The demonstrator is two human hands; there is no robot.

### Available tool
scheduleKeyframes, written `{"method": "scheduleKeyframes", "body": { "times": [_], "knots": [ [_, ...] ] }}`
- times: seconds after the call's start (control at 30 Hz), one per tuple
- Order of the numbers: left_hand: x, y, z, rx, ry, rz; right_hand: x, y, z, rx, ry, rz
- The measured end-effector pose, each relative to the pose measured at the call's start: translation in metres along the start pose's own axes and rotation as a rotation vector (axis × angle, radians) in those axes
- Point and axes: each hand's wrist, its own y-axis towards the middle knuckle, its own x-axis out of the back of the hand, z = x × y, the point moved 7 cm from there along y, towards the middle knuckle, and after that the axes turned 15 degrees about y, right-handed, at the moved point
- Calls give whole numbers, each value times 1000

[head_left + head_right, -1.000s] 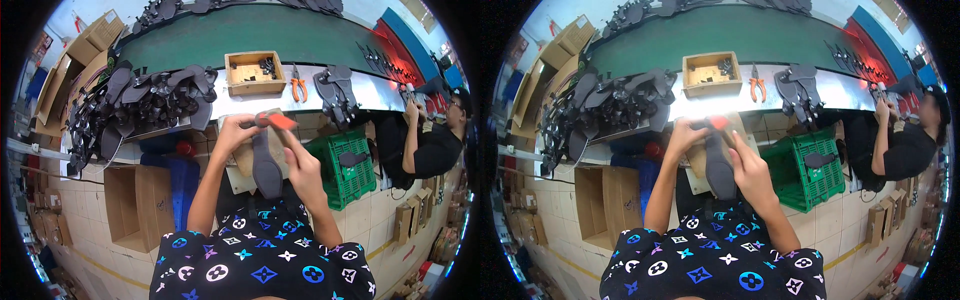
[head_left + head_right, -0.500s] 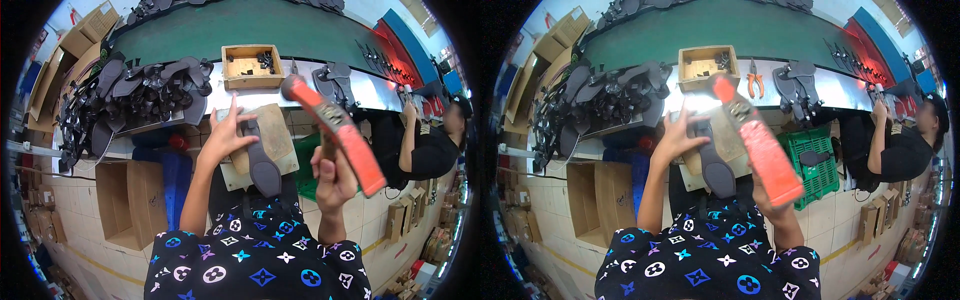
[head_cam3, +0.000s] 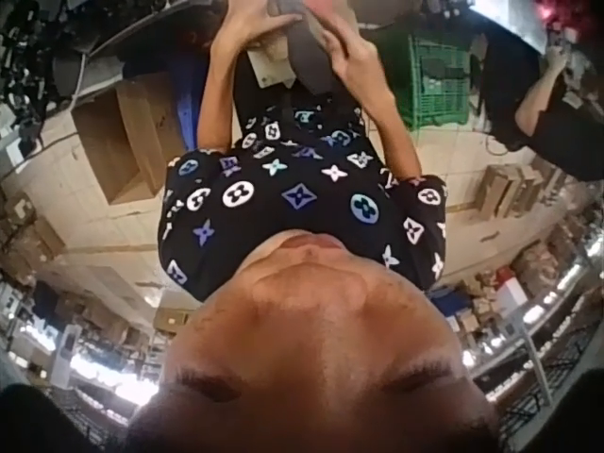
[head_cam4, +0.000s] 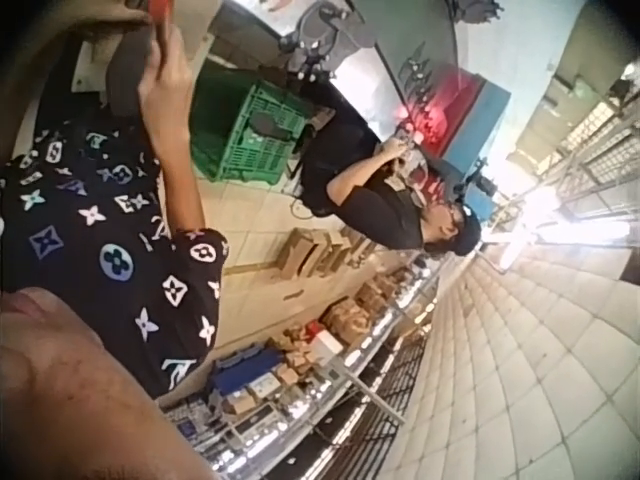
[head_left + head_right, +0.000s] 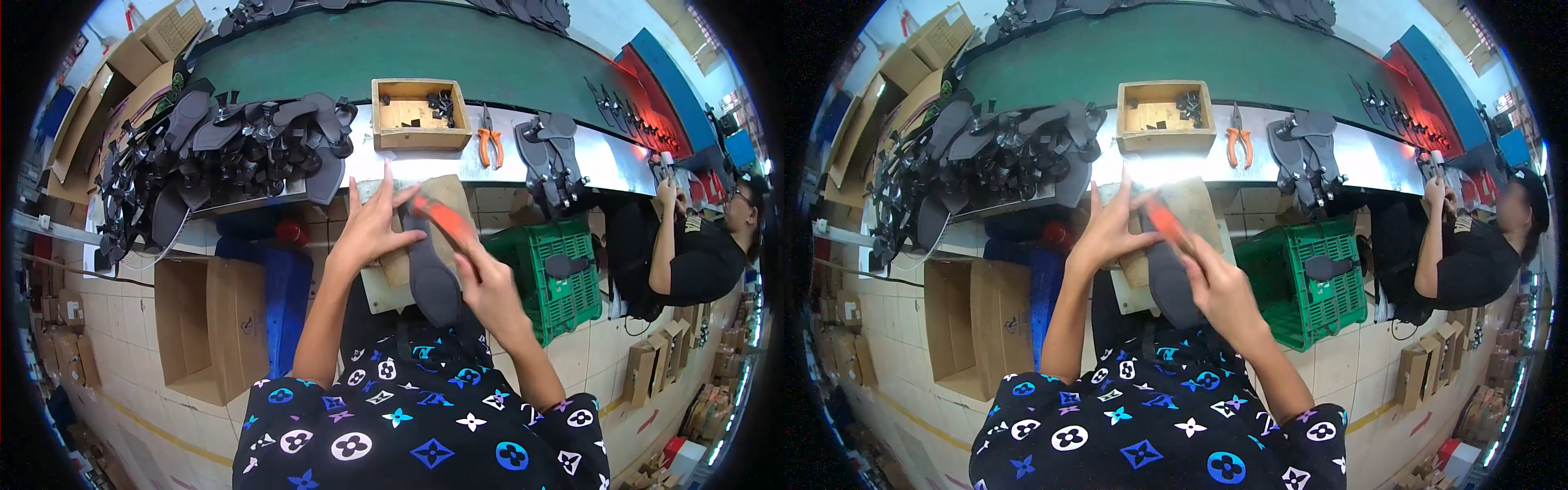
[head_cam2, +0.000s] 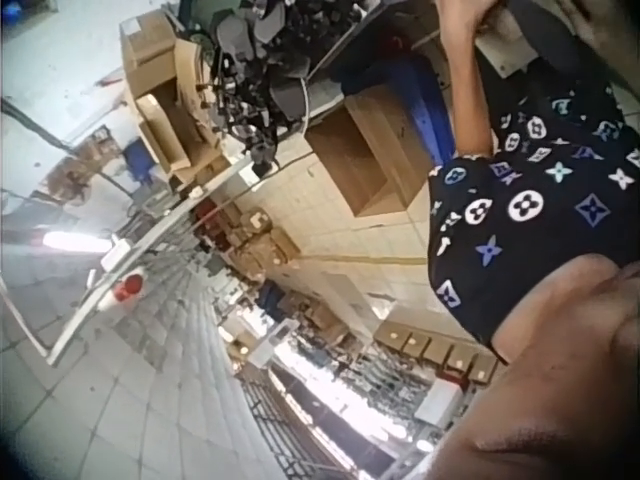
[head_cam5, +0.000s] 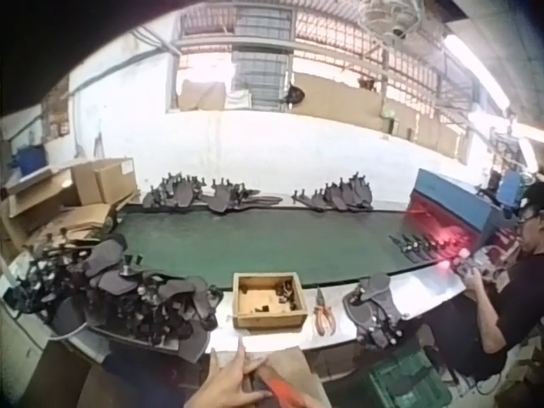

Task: Assembling shoe components using a hammer and small parts on a workbench.

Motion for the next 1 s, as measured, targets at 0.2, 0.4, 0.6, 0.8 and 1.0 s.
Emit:
{"method": "scheduleKeyframes", "body": {
  "times": [0.2, 0.4, 0.6, 0.8, 1.0],
  "knots": [
    [-6, -9, 16, -9, 106, -28, 38, -1, 65, 80, 451, -214],
    [3, -6, 7, -3, 251, -62, 18, 7, 16, 45, 73, -124],
    [43, -68, -71, -123, -708, 26, 11, 27, -13, 123, -161, -63],
    [61, -117, -122, 88, -1066, 407, -13, 24, 6, 431, -308, 266],
    [65, -119, -134, -45, -1177, 519, 1, 11, 62, 174, 705, 768]
  ]
}}
